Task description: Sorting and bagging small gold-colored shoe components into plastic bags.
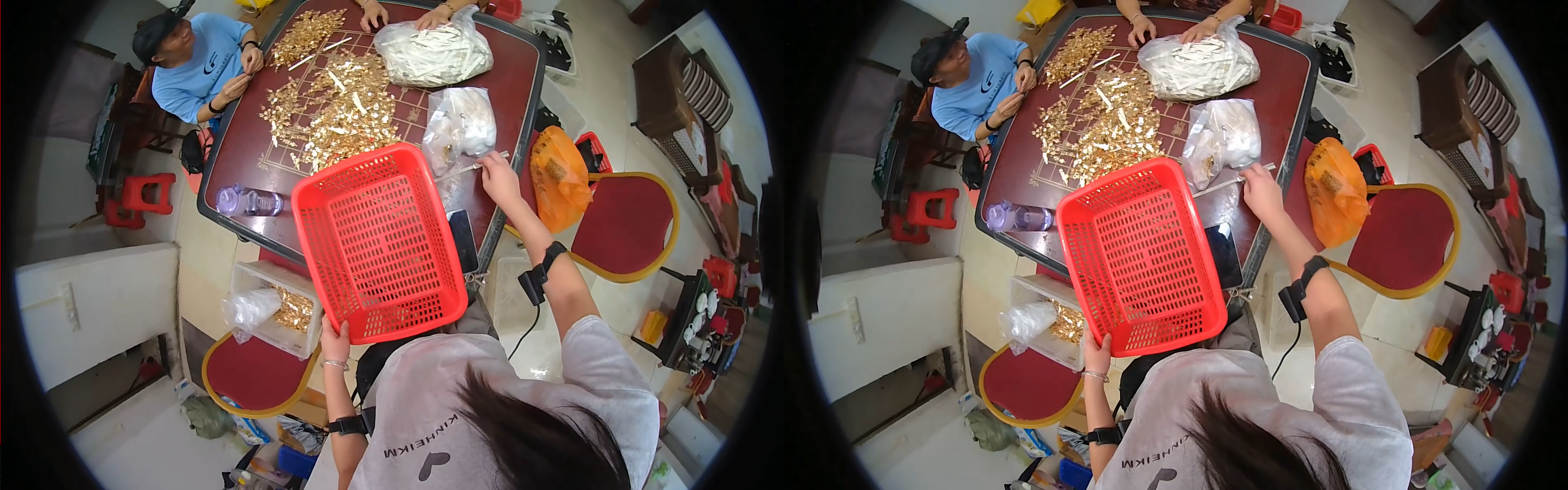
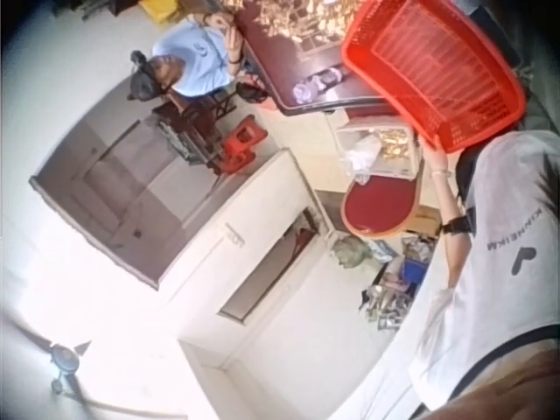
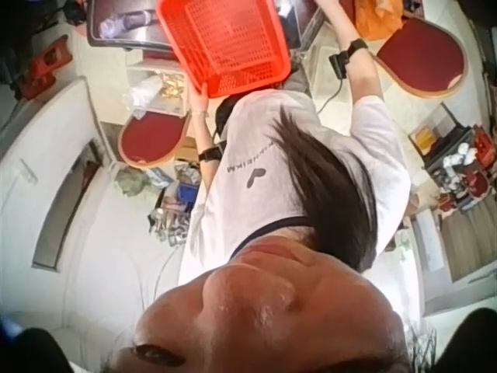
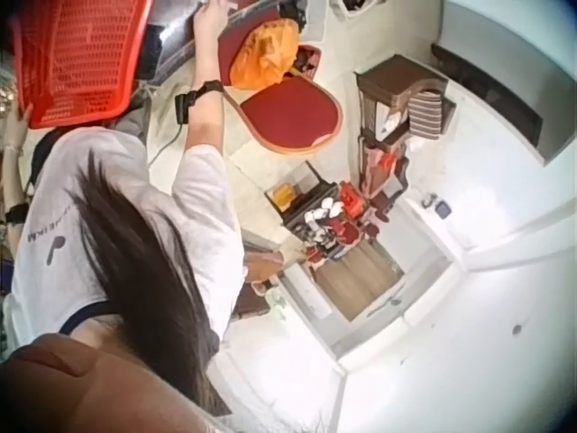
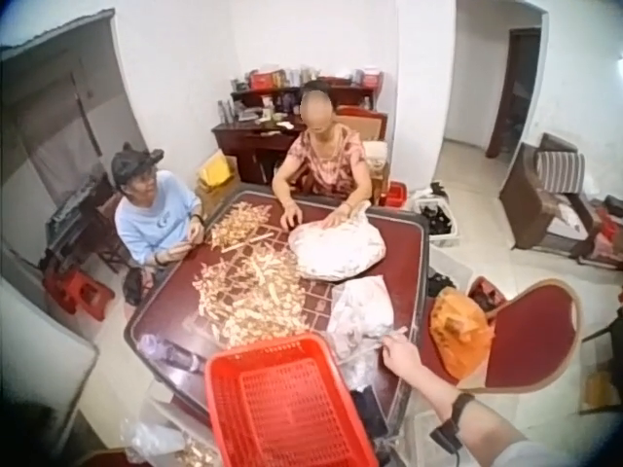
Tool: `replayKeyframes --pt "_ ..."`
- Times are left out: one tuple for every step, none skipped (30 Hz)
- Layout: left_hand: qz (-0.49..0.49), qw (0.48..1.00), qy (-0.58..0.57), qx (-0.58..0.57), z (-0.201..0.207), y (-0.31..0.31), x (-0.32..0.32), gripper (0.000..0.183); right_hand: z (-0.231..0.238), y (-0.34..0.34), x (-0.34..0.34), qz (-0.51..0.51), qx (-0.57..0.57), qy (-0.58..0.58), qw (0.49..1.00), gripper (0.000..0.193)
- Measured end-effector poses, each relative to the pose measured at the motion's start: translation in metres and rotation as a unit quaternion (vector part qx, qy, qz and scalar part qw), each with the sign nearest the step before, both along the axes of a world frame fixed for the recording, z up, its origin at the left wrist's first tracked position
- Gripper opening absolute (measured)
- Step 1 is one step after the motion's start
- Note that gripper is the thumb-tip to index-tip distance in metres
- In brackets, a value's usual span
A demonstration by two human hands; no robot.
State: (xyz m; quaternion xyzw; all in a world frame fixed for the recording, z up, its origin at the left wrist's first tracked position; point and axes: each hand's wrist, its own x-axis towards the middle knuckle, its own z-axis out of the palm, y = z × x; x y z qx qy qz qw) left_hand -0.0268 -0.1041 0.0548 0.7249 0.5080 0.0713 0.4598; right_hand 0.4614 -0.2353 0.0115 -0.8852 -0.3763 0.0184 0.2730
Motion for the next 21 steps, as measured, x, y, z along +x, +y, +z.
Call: replayKeyframes --pt "-0.009 1.0 0.025 -0.004 0.003 0.001 0.001 0.039 -0.003 0.007 -0.001 0.012 -0.017 -0.015 1.0 0.016" --pt "-0.006 1.0 0.026 -0.002 0.005 0.002 0.003 0.039 -0.005 0.012 -0.002 0.015 -0.015 -0.013 1.0 0.016" --pt "0.0 0.998 0.054 -0.027 0.008 0.002 0.005 0.038 -0.006 0.017 -0.004 0.005 -0.04 -0.022 0.999 0.016" --pt "0.006 0.995 0.081 -0.052 0.013 0.002 0.009 0.037 -0.009 0.021 -0.004 -0.004 -0.065 -0.032 0.997 0.016" --pt "0.0 0.994 0.103 -0.037 0.02 0.001 0.015 0.036 -0.011 0.022 -0.002 0.003 -0.093 -0.02 0.995 0.014" --pt "0.003 0.994 0.103 -0.036 0.023 0.001 0.018 0.036 -0.013 0.022 -0.002 0.006 -0.092 -0.021 0.996 0.014" --pt "0.006 0.991 0.124 -0.041 0.027 0.001 0.02 0.036 -0.012 0.024 -0.004 0.004 -0.104 -0.024 0.994 0.014" --pt "0.008 0.988 0.144 -0.046 0.029 0.002 0.021 0.037 -0.011 0.025 -0.006 0.001 -0.116 -0.027 0.993 0.013" --pt "0.012 0.989 0.143 -0.045 0.023 0.002 0.017 0.037 -0.01 0.026 -0.009 0.003 -0.112 -0.024 0.993 0.012" --pt "0.013 0.991 0.121 -0.045 0.018 0.002 0.014 0.037 -0.01 0.026 -0.01 0.005 -0.111 -0.026 0.994 0.012" --pt "0.013 0.994 0.099 -0.046 0.013 0.002 0.011 0.037 -0.009 0.025 -0.012 0.016 -0.109 -0.036 0.993 0.011" --pt "0.014 0.994 0.097 -0.045 0.009 0.001 0.006 0.037 -0.009 0.024 -0.013 0.028 -0.106 -0.046 0.993 0.01" --pt "0.012 0.995 0.086 -0.043 0.008 0.0 0.009 0.037 -0.011 0.02 -0.014 0.04 -0.076 -0.063 0.994 0.011" --pt "0.009 0.996 0.076 -0.042 0.007 0.0 0.012 0.037 -0.015 0.018 -0.015 0.037 -0.075 -0.067 0.994 0.011" --pt "0.006 0.996 0.072 -0.041 0.007 0.001 0.013 0.037 -0.018 0.015 -0.016 0.052 -0.081 -0.073 0.993 0.012" --pt "0.007 0.996 0.076 -0.053 0.009 0.001 0.013 0.036 -0.019 0.013 -0.017 0.068 -0.087 -0.078 0.991 0.013" --pt "0.008 0.995 0.079 -0.066 0.01 0.002 0.014 0.035 -0.021 0.011 -0.019 0.075 -0.102 -0.075 0.989 0.016" --pt "0.006 0.995 0.077 -0.065 0.009 0.003 0.015 0.035 -0.021 0.009 -0.018 0.073 -0.102 -0.077 0.989 0.016" --pt "0.01 0.995 0.075 -0.072 0.009 0.003 0.015 0.035 -0.02 0.009 -0.02 0.081 -0.098 -0.083 0.988 0.017" --pt "0.014 0.994 0.073 -0.079 0.01 0.003 0.014 0.034 -0.02 0.01 -0.021 0.089 -0.094 -0.088 0.988 0.018" --pt "0.016 0.994 0.073 -0.078 0.01 0.002 0.013 0.034 -0.019 0.01 -0.021 0.09 -0.092 -0.088 0.988 0.018"
